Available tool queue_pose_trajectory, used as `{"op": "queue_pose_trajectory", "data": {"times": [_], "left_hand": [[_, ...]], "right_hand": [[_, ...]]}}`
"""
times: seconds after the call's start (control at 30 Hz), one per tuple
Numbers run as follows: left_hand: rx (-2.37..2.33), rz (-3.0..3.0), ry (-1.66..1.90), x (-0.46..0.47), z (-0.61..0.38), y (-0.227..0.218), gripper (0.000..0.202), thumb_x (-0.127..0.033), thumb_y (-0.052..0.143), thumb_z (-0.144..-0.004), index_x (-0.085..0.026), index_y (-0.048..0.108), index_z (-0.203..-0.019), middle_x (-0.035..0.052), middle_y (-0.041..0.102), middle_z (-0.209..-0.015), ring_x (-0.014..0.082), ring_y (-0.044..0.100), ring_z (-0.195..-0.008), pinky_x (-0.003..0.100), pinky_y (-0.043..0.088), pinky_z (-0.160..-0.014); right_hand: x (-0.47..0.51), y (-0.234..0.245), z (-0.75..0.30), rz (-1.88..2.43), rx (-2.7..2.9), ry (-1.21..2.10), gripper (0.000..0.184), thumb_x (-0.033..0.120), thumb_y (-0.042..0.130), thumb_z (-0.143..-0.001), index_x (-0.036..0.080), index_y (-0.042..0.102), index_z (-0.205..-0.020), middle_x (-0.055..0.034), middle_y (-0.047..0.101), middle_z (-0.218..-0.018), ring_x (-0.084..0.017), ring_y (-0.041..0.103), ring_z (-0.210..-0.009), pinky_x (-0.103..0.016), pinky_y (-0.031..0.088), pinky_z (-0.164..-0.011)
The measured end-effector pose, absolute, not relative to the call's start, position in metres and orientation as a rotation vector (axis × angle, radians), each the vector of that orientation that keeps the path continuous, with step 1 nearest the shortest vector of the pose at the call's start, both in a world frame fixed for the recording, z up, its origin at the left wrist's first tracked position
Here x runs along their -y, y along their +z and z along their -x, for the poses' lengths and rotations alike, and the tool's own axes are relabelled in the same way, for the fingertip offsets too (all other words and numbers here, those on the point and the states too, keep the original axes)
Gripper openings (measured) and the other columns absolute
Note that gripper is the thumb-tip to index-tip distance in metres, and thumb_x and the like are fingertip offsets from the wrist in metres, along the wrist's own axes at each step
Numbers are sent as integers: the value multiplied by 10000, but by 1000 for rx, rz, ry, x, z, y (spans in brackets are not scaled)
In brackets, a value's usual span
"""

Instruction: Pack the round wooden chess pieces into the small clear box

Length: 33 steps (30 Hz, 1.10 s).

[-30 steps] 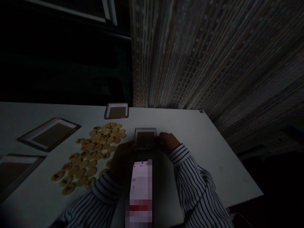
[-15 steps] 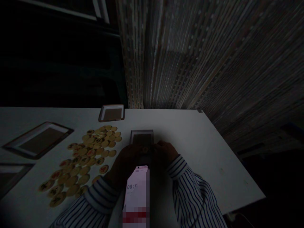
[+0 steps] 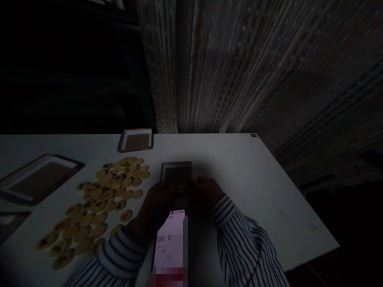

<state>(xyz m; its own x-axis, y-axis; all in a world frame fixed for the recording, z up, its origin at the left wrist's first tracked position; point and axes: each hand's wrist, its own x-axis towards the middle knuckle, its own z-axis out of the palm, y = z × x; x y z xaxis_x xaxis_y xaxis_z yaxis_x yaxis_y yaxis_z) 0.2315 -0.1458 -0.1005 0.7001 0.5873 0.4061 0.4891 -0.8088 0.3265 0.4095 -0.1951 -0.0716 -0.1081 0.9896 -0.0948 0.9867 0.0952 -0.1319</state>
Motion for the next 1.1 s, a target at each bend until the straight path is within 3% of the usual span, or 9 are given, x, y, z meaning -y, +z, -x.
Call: {"op": "queue_pose_trajectory", "data": {"times": [0.6, 1.1], "left_hand": [[-878, -2692, 725, 146, -233, -96, 275, -105, 430, -775, -192, 574, -991, 62, 620, -938, 205, 528, -891, 393, 399, -832], [-889, -2715, 749, 146, -233, -96, 233, -135, 438, -791, -177, 577, -974, 70, 619, -935, 204, 531, -882, 392, 406, -819]], "right_hand": [[194, -70, -407, 2068, 2369, 223, 251, 326, 446, -805, 208, 547, -1002, -70, 575, -909, -149, 530, -770, -280, 347, -666], [195, -66, -404, 2119, 2368, 250, 303, 328, 471, -780, 217, 512, -1059, -69, 572, -934, -181, 532, -831, -304, 339, -709]]}}
